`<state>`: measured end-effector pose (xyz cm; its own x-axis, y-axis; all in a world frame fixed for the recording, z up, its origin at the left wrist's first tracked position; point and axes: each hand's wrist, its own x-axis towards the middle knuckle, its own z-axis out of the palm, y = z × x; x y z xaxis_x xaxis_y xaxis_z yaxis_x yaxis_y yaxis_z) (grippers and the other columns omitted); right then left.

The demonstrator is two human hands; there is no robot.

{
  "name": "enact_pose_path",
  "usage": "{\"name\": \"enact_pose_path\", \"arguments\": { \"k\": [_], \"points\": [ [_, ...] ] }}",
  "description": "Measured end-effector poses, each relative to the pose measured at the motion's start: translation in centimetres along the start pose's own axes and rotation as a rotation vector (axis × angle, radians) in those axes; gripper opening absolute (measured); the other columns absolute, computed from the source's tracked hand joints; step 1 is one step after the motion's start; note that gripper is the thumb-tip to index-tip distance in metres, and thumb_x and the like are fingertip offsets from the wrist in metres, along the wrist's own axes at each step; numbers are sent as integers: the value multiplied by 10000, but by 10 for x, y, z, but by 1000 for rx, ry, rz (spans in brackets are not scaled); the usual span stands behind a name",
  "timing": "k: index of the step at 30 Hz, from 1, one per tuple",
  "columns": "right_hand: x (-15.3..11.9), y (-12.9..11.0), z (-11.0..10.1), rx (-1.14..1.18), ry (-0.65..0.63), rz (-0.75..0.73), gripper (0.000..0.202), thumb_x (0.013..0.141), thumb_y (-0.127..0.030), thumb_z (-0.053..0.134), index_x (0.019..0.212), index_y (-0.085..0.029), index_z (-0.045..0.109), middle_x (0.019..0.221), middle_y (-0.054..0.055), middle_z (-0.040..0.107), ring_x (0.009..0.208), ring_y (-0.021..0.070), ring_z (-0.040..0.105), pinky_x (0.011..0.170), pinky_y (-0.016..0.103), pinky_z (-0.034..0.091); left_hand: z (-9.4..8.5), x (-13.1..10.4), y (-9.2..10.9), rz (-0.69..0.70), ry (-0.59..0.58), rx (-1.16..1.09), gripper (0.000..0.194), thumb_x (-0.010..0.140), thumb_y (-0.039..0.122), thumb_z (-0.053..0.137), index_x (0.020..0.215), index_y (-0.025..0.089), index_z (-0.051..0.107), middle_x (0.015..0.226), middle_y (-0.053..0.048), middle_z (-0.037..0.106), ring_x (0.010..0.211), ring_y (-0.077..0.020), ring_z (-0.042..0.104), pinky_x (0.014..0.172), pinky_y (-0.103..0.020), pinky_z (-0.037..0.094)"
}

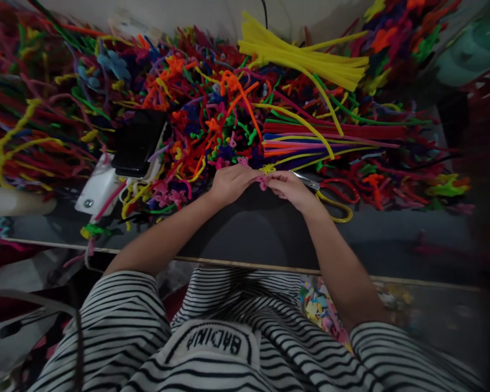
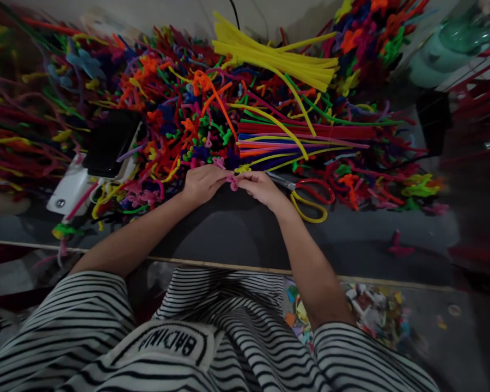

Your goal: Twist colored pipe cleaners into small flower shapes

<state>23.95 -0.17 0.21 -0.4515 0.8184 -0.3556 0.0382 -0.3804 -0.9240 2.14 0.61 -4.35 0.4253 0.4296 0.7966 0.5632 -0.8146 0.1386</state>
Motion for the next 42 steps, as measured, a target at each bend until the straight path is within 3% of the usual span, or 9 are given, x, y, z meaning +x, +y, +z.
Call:
{"name": "enact_pose_path", "arguments": {
  "k": [7,13,17,21,26,30,32,36,42],
  "points": [
    [0,0,3,-42,43,-47,129,790,-319,704,783,-191,704,658,-27,601,502,66,279,477,263,135,2,-2,0,-114,-104,-2,285,1083,371,553,1131,254,809,916,-48,840,858,-147,801,811,-255,634],
    [5,1,9,-140,73,-105,136,880,-253,704,763,-184,716,524,-88,356,524,89,323,559,264,269,2,-4,-3,-153,-133,14,317,1091,339,519,1158,237,812,963,-73,837,940,-174,794,873,-296,634],
    [7,5,7,-206,56,-149,109,824,-213,712,723,-173,711,507,-82,416,529,80,344,572,257,277,-1,-4,-4,-95,-154,4,337,1103,275,476,1187,228,799,1023,-67,838,1002,-170,786,934,-306,621],
    [5,7,1,-253,0,-138,142,818,-295,705,757,-170,734,513,-76,460,481,63,282,494,255,168,-3,-3,-4,3,-167,-64,289,1089,247,514,1197,244,782,1076,-61,836,1013,-170,781,917,-304,606],
    [4,5,2,-224,45,-84,135,782,-302,694,747,-173,714,469,-98,387,445,57,213,461,258,91,-2,-3,-4,45,-161,-29,281,1092,270,514,1196,229,772,1037,-67,833,989,-171,780,859,-291,592],
    [8,5,15,-168,131,-138,86,740,-251,671,730,-172,700,602,-43,572,484,48,276,467,244,123,-6,-3,-6,33,-104,-11,272,1089,257,528,1218,219,764,1034,-60,838,979,-159,792,885,-276,607],
    [9,5,23,-150,154,-182,119,744,-280,691,701,-169,689,656,-20,616,512,50,292,470,247,121,-11,-4,-7,38,-114,16,269,1085,241,531,1211,213,767,1045,-62,842,984,-166,800,871,-278,618],
    [10,5,25,-124,57,-165,316,759,-465,777,730,-159,702,603,-38,522,518,54,270,471,261,103,-18,-3,-7,12,-147,58,268,1089,242,526,1154,209,783,1034,-61,851,973,-166,816,832,-267,637],
    [7,12,10,-8,-10,-143,457,764,-608,827,833,-173,706,550,-90,378,480,51,218,478,260,84,-8,-1,0,-11,52,-59,216,1069,240,588,1174,174,765,991,-65,849,890,-135,817,822,-215,635]
  ]
}}
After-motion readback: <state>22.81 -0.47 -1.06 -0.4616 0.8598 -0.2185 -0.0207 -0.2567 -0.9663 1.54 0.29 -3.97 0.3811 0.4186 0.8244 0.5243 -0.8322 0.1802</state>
